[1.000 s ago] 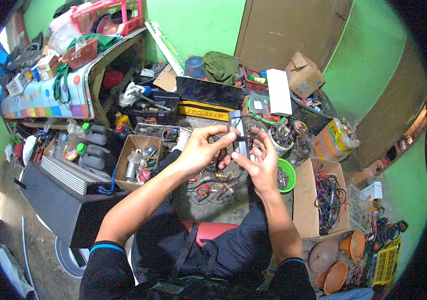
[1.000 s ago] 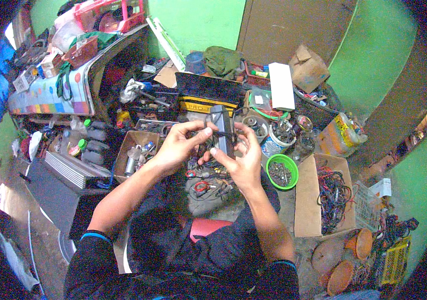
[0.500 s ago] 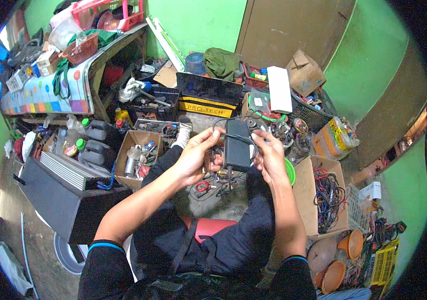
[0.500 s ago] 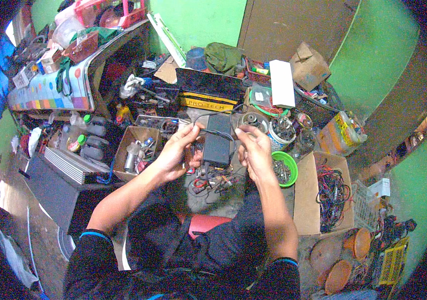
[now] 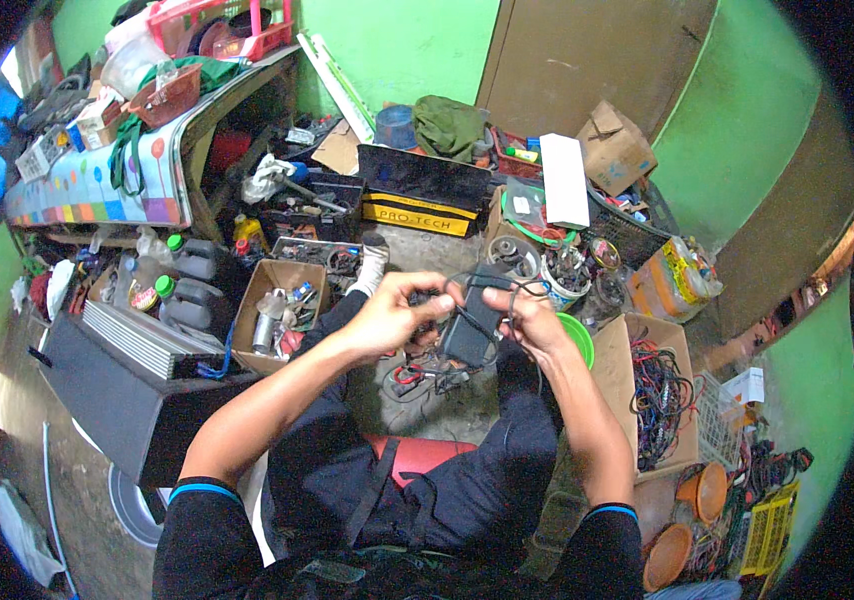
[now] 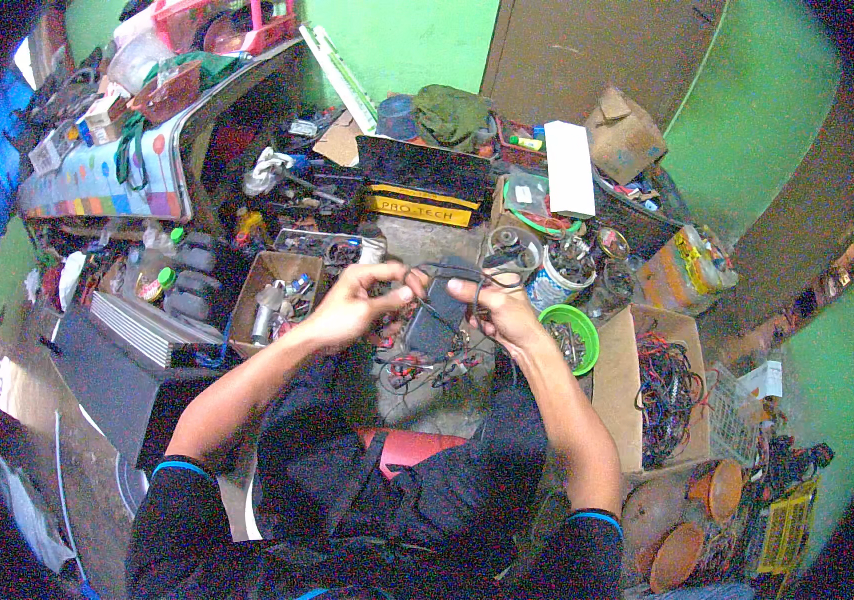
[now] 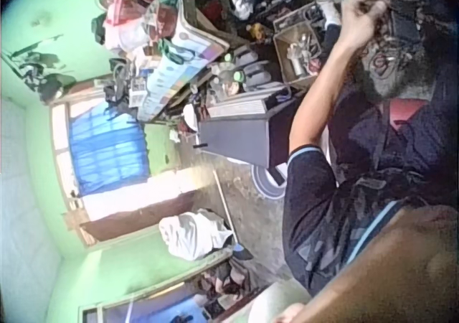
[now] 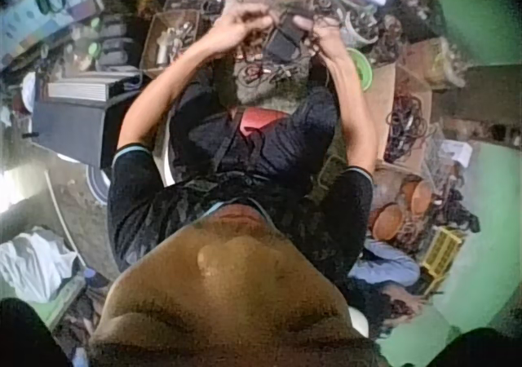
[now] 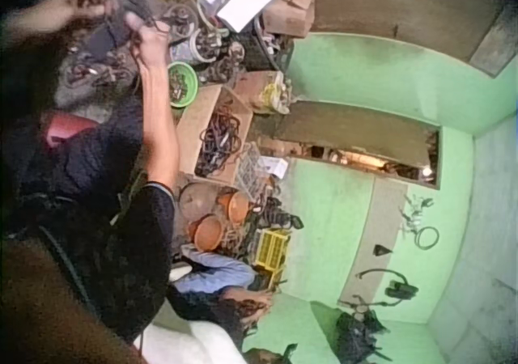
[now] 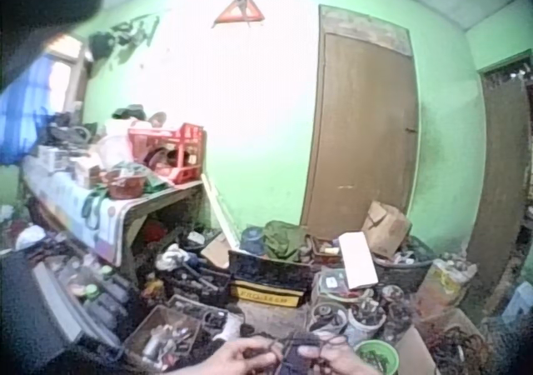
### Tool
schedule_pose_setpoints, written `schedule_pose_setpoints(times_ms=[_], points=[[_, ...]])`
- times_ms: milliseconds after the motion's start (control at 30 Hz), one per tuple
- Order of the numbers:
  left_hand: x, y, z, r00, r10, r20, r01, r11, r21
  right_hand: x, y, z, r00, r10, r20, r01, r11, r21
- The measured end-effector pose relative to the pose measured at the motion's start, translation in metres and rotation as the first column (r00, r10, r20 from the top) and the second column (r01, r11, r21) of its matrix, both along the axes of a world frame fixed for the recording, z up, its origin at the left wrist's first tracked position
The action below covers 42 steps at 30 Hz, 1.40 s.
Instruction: The person sits on the floor in a cluttered workshop and handles various electronic components. They connect wires to a black power adapter, test connections, and manipulate small circuit parts and connectors with their hands.
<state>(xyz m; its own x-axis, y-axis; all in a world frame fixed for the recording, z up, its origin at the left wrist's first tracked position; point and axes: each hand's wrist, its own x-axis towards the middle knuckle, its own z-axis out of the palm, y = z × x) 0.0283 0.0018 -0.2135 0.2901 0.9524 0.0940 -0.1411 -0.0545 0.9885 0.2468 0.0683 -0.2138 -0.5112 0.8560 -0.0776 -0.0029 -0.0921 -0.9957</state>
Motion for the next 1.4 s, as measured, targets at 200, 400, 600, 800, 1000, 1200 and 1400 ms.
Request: schedule_pose_setpoints(times_ms=[200,400,600,800,1000,1200,1400], points=[[-0.088,-0.025,0.039,0.871,0.329,0.364,-0.298,0.944,-0.14,0.082,0.076,-0.049,0.646,-0.744,-0.171,0.678,0.662,-0.321],[-0.202,-0.025,0.008,0.69,0.422,0.588,-0.503,0.864,-0.031,0.278,0.119,-0.07,0.187,-0.781,-0.596,0.813,0.463,-0.353],[-0.185,-0.009,0.001,0.732,0.539,0.417,-0.54,0.832,-0.129,0.311,0.086,0.001,-0.027,-0.685,-0.729,0.943,0.225,-0.246],[-0.105,0.013,0.018,0.766,0.155,0.623,-0.184,0.983,-0.018,0.19,0.047,0.057,0.682,-0.511,-0.524,0.643,0.76,0.097],[-0.043,0.01,0.039,0.74,-0.076,0.668,0.046,0.997,0.062,0.013,-0.012,0.073,0.954,0.297,-0.042,-0.267,0.903,0.336],[-0.027,0.016,0.048,0.833,0.076,0.548,-0.101,0.995,0.017,-0.032,-0.024,0.045,0.755,0.558,-0.344,-0.561,0.822,0.101],[-0.018,0.015,0.052,0.885,0.266,0.382,-0.27,0.962,-0.045,-0.031,-0.024,0.021,0.57,0.624,-0.534,-0.696,0.712,0.089]])
